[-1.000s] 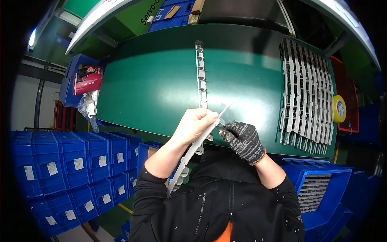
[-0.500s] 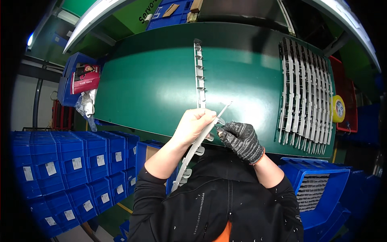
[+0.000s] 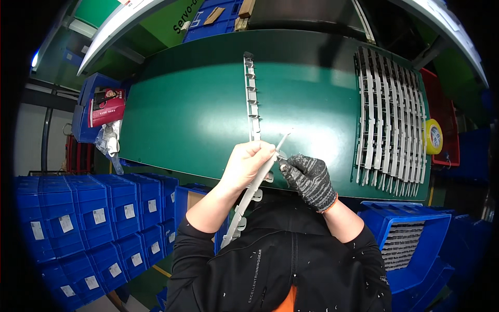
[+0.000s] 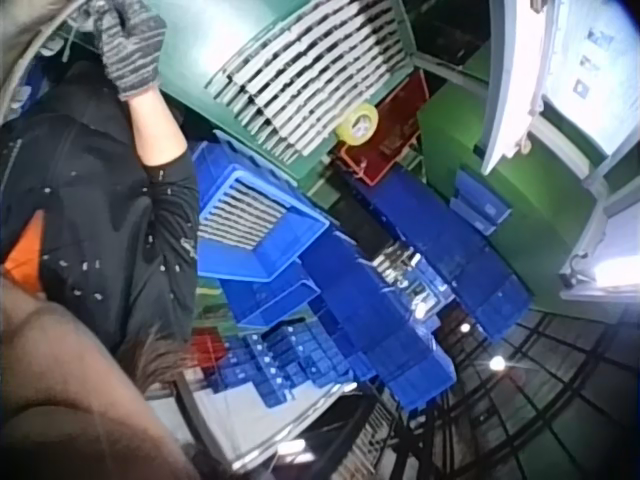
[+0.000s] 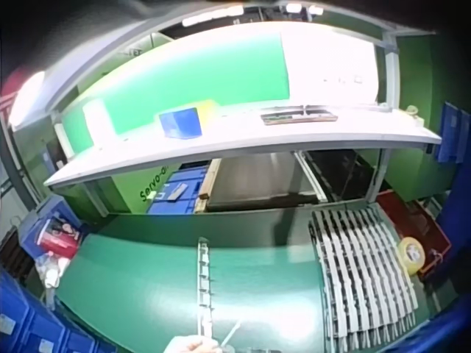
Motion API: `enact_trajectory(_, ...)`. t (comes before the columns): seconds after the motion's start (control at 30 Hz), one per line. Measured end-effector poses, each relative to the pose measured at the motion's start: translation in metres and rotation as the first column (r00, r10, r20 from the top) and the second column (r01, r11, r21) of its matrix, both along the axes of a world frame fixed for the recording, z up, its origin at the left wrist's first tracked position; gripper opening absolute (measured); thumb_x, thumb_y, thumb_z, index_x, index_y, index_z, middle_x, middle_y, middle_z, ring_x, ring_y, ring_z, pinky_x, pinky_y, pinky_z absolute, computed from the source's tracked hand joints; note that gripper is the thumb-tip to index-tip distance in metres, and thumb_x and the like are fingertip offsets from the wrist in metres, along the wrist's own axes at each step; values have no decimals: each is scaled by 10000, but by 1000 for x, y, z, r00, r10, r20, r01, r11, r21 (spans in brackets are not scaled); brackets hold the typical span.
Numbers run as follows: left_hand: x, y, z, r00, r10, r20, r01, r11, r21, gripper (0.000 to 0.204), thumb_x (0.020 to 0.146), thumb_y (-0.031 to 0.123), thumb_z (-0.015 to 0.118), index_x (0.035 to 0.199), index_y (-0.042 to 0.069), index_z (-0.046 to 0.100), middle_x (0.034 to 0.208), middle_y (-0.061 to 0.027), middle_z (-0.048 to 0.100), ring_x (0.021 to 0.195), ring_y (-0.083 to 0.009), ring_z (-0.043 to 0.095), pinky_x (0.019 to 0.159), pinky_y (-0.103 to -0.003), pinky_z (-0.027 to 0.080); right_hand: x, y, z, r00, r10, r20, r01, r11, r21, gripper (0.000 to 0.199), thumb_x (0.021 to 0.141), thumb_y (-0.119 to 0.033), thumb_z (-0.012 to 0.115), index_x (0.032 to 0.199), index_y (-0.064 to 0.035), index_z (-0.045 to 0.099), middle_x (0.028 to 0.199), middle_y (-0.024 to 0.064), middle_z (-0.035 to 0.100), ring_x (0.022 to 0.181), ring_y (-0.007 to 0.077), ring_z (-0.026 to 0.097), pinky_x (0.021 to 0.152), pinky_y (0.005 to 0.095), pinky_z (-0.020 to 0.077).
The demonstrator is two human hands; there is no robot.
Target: The person trims excess material from plastic parts using a small handheld blade and sets them on the table.
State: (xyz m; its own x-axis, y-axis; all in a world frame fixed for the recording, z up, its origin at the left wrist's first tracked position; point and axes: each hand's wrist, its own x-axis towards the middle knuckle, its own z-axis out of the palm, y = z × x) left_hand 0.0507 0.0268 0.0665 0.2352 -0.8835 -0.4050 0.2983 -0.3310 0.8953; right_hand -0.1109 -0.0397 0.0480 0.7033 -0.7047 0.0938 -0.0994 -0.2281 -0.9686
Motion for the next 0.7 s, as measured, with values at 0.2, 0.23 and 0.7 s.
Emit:
enact_trajectory(0.2,-3,2,2,989,-6,150,14,998,-56,214,870,197,545,848,-5,614,614,-5,566,484,-49,505,451,-184,423,-7,1,11,999,-32,32,17,913,408,143,815,-138,596,790,3,596,595,78,536,501,132,517,480,279,395)
enact_trajectory(0.23,-3,3,1,989,-5,149,14,998,-57,214,870,197,545,848,-5,614,614,-5,566,484,-49,505,451,-184,423,-6,1,12,999,-23,44,-3,854,520,144,814,-139,596,790,2,597,598,74,540,501,131,517,478,280,396)
enact_trajectory(0.7,-6,-2,1,1000,-11,-11,11,1000,-29,234,855,237,567,827,6,596,592,-30,573,417,-50,488,382,-157,377,0,3,7,999,39,23,-35,990,-139,188,791,-203,601,841,-26,637,633,145,555,550,282,541,516,338,413)
